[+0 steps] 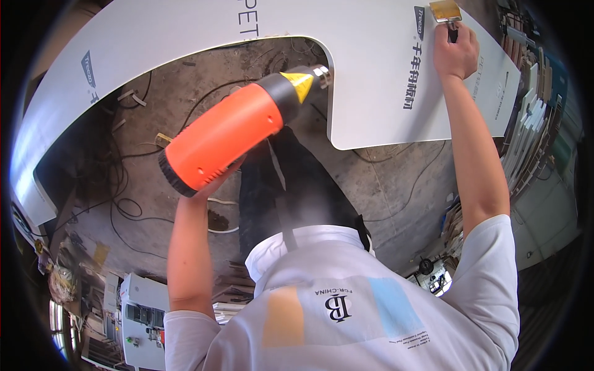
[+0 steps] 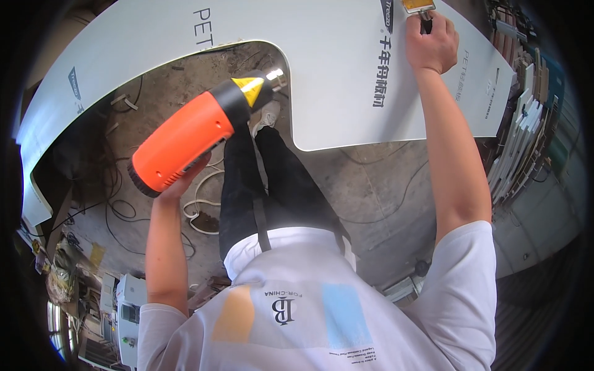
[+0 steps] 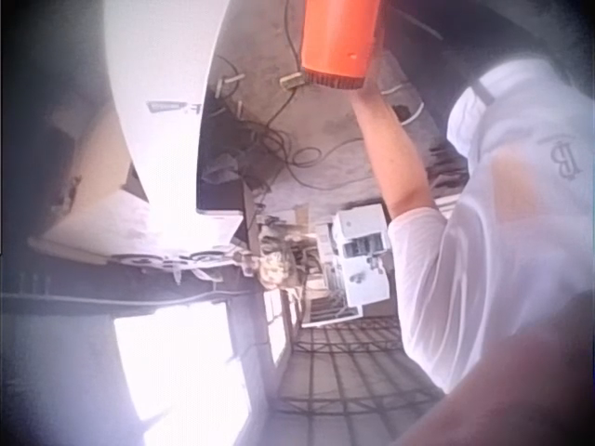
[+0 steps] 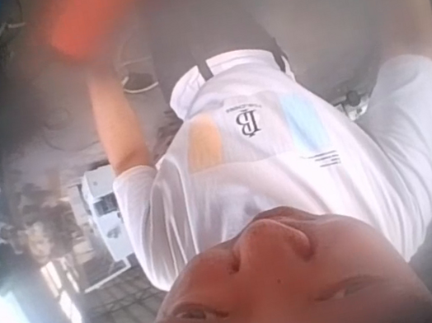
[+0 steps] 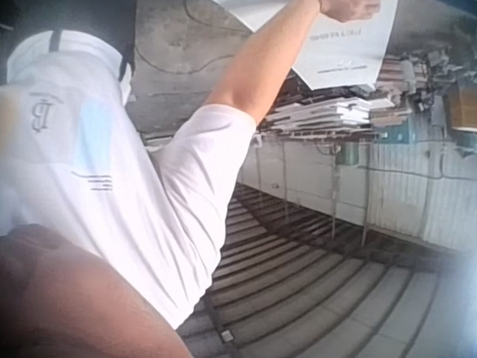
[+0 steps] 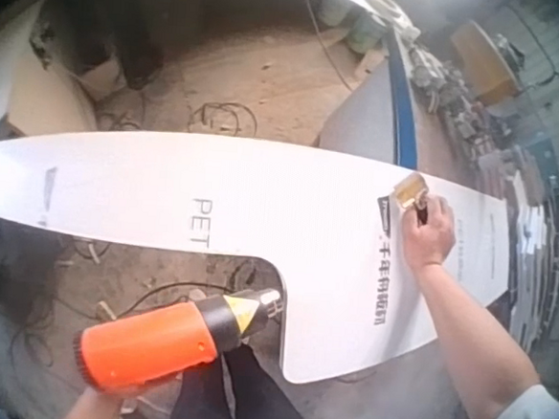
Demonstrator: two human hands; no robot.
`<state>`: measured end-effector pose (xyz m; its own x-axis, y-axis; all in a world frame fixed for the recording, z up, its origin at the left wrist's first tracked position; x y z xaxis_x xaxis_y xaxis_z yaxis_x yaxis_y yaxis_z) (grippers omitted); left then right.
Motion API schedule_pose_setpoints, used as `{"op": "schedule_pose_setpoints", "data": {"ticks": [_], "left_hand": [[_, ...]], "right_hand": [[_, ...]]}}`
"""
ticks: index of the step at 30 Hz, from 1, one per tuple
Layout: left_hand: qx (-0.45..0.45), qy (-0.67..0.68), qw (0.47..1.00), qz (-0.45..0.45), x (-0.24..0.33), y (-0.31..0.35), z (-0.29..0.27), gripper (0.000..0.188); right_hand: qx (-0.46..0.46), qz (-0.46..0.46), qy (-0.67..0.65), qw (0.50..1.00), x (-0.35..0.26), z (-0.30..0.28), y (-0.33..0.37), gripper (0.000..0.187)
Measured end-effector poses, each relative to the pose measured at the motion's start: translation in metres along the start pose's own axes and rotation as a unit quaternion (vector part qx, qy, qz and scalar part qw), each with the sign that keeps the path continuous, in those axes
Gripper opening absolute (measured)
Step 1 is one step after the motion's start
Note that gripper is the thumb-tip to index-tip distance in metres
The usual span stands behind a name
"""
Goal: The person applies a white laminate strip to the edge of a curved furniture panel. They use a heat gun to soften the adhesive and a hand roller to press the strip firmly along the edge, continuing the process until the entire curved section is covered.
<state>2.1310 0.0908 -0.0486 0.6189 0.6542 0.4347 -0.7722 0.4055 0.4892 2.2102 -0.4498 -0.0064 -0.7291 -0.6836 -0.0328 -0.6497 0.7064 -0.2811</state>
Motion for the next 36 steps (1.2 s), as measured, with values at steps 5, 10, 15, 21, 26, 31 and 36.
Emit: {"op": "schedule_pose_setpoints", "data": {"ticks": [5, 10, 15, 21, 26, 31, 36], "left_hand": [[-0.112, -0.502, 0.857, 0.037, 0.004, -0.002, -0.019, 0.041], [-0.087, -0.479, 0.870, 0.081, 0.008, -0.010, 0.005, 0.036], [-0.057, -0.363, 0.915, 0.165, -0.007, -0.011, 0.008, 0.023], [0.007, -0.397, 0.916, 0.062, -0.001, -0.008, -0.001, 0.029], [-0.047, -0.453, 0.887, 0.076, 0.008, -0.006, 0.006, 0.028], [0.202, -0.097, 0.974, 0.030, -0.005, 0.000, 0.028, 0.022], [-0.079, -0.490, 0.867, 0.041, 0.009, -0.001, -0.003, 0.040]], "right_hand": [[0.011, -0.003, 0.004, 1.000, 0.001, 0.003, 0.000, 0.045], [0.014, -0.003, 0.014, 1.000, 0.002, 0.003, -0.001, 0.045], [0.017, -0.001, -0.005, 1.000, 0.001, 0.004, -0.001, 0.045], [0.013, -0.005, -0.003, 1.000, 0.001, 0.004, -0.001, 0.046], [0.014, -0.007, 0.004, 1.000, 0.001, 0.005, -0.002, 0.047], [0.005, 0.000, 0.007, 1.000, 0.001, 0.003, -0.001, 0.047], [0.021, -0.016, 0.016, 1.000, 0.008, 0.009, -0.006, 0.048]]}}
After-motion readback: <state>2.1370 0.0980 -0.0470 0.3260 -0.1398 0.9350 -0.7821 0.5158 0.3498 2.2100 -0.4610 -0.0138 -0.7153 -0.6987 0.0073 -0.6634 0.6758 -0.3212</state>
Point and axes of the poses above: each hand's wrist, its own y-axis away from the middle knuckle, its own z-axis out of the palm, x = y × z, the point moved 2 cm from there along -y, towards the middle knuckle, and after that the axes turned 15 degrees about z, right-handed, at the moved point
